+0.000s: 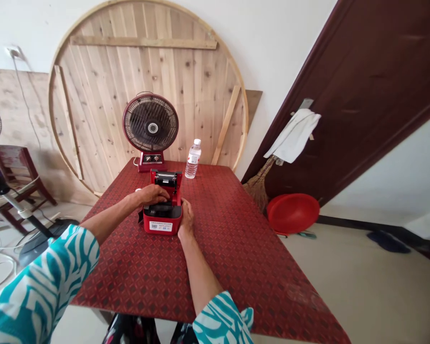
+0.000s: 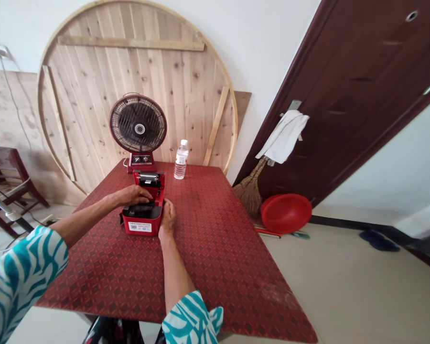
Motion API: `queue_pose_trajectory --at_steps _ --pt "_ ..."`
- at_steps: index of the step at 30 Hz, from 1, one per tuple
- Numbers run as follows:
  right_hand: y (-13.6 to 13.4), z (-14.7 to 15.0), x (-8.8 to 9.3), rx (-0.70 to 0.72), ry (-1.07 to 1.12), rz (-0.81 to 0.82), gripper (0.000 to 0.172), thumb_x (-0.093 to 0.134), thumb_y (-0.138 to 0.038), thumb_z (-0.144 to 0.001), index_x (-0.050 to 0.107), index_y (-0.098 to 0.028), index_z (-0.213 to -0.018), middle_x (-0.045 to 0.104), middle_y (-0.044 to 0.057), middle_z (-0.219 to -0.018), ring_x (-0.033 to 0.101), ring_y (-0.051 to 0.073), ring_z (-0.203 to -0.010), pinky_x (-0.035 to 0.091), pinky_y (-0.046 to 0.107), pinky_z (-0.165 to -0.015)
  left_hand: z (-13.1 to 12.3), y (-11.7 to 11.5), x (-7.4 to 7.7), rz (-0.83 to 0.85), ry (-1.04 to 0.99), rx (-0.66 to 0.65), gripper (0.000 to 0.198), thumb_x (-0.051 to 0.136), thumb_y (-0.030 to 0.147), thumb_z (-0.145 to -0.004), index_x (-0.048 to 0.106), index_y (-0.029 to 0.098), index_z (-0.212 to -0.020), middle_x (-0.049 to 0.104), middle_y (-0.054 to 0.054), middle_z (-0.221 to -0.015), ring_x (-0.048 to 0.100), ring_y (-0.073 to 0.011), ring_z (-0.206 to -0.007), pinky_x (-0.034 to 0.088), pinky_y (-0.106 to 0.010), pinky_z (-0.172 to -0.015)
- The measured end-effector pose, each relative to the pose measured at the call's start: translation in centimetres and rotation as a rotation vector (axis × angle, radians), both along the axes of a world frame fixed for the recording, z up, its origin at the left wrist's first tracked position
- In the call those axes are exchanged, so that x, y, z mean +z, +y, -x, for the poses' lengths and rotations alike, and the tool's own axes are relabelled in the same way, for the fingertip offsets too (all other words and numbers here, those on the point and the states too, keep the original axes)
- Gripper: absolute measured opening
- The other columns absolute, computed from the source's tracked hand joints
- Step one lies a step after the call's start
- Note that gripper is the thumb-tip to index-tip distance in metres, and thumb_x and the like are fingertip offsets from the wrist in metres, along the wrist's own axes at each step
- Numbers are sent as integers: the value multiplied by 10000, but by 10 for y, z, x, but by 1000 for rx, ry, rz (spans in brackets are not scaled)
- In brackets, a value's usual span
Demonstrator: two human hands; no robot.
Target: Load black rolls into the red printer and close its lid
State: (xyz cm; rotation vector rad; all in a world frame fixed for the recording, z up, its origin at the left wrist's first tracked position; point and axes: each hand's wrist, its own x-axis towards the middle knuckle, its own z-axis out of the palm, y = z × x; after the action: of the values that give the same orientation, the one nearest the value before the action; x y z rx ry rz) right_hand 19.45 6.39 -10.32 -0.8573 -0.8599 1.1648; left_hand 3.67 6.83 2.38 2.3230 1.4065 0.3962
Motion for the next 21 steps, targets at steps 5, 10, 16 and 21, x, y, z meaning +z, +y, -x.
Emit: queue_pose_trajectory --at_steps 5,10,16,21 --pt "3 1 -3 4 10 23 385 527 -493 -807 681 -225 -1038 731 11 -978 638 167 -909 483 286 -794 -11 14 5 93 327 13 270 607 143 -769 756 235 -975 754 -11 -1002 675 -187 -901 448 -205 -713" --pt "5 0 -5 -10 -10 33 380 542 -480 -792 683 -224 -1034 731 10 -976 639 166 -895 482 283 -780 -16 14 5 98 381 -32 279 640 200 -762 738 244 -1020 746 -11 -1033 658 -189 -941 435 -205 -730" --pt "6 0 -6 -19 -19 40 379 545 -480 -783 689 -218 -1017 734 17 -973 638 167 -888 486 278 -768 -13 5 7 -32 381 8 335 608 236 -795 688 217 -1120 728 -37 -1082 656 -201 -985 460 -221 -782" --pt "5 0 -4 -9 -15 42 385 554 -493 -764 690 -226 -1006 735 7 -943 640 165 -856 489 273 -743 -9 -10 7 -198 313 70 365 588 219 -822 648 232 -1181 680 -52 -1213 615 -217 -1122 458 -267 -921"
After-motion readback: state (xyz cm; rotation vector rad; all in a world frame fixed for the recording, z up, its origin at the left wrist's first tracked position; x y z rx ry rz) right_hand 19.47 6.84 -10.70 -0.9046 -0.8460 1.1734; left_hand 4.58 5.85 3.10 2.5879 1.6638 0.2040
